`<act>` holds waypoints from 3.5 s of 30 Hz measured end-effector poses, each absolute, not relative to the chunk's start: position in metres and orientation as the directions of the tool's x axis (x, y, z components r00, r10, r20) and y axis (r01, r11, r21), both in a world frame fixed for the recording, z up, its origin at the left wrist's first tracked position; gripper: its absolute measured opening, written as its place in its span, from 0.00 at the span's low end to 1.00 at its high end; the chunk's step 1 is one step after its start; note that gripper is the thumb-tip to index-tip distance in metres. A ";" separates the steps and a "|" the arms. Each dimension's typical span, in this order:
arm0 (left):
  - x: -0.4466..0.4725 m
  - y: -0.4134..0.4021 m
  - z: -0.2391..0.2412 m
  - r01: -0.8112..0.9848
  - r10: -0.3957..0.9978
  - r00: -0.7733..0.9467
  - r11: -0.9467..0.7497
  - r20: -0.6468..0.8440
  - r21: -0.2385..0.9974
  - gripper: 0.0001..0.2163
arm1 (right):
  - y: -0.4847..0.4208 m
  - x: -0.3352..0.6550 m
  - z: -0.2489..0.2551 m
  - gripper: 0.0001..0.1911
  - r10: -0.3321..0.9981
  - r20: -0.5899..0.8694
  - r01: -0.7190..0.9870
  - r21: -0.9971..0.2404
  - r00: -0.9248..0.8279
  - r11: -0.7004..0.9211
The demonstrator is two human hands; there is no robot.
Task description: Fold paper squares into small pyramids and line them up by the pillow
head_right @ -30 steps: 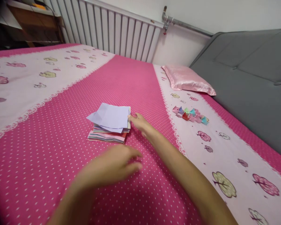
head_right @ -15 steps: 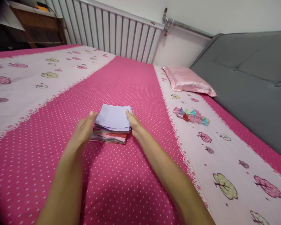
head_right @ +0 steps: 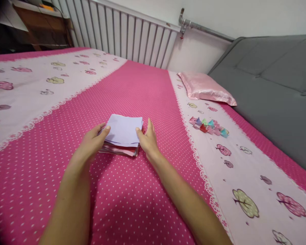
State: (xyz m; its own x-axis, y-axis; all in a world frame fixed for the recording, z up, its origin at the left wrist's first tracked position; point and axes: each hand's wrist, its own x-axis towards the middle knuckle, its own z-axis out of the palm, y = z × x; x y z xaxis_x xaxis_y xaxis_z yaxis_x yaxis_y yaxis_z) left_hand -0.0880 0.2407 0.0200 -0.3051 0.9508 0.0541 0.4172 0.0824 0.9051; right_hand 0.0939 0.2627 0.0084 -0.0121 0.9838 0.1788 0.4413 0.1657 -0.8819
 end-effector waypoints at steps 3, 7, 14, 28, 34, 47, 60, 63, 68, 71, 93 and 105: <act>-0.089 0.240 0.020 0.430 0.958 -0.271 0.037 0.090 0.902 0.25 | 0.256 0.103 0.034 0.27 0.957 0.229 0.566 -0.772 -0.179 0.291; -0.090 0.237 0.024 0.483 0.963 -0.256 0.058 0.078 0.873 0.25 | 0.252 0.111 0.048 0.27 0.898 0.129 0.700 -0.584 -0.422 0.412; -0.087 0.233 0.030 0.558 0.976 -0.202 0.043 0.085 0.829 0.26 | 0.254 0.108 0.034 0.21 0.874 0.108 0.742 -0.486 -0.473 0.461; -0.065 0.207 0.082 0.417 0.629 -0.533 -0.387 0.567 0.822 0.23 | 0.118 0.192 0.046 0.21 0.823 0.568 0.644 -0.631 0.005 0.432; -0.031 0.144 0.091 0.446 0.728 -0.285 -0.476 0.624 0.758 0.16 | 0.017 0.212 -0.003 0.22 0.918 0.380 0.663 -0.658 -0.117 0.357; -0.074 -0.002 -0.002 0.575 0.706 0.655 -0.696 0.267 0.431 0.31 | -0.015 0.202 -0.050 0.24 0.870 0.452 0.690 -0.566 -0.198 0.452; -0.041 0.033 -0.008 0.669 0.697 0.506 -0.689 0.509 0.278 0.20 | -0.004 0.207 -0.032 0.21 0.890 0.403 0.537 -0.713 -0.212 0.451; -0.039 0.035 -0.008 0.630 0.634 0.573 -0.746 0.520 0.217 0.16 | -0.002 0.207 -0.027 0.18 0.871 0.419 0.505 -0.710 -0.256 0.490; -0.040 0.029 -0.016 0.545 0.579 0.746 -0.815 0.329 0.198 0.21 | -0.006 0.209 -0.018 0.18 0.865 0.341 0.494 -0.716 -0.368 0.493; -0.040 0.021 -0.018 0.551 0.590 0.786 -0.804 0.184 0.224 0.21 | -0.009 0.219 -0.007 0.21 0.838 0.210 0.515 -0.706 -0.503 0.486; -0.013 0.001 -0.032 0.699 0.709 0.686 -0.704 0.164 0.123 0.34 | 0.011 0.132 -0.033 0.35 0.953 0.122 0.853 -0.425 -0.277 0.302; -0.019 0.009 -0.015 0.771 0.791 0.609 -0.606 0.051 0.197 0.32 | 0.009 0.164 -0.036 0.36 0.998 0.065 0.959 -0.281 -0.022 0.039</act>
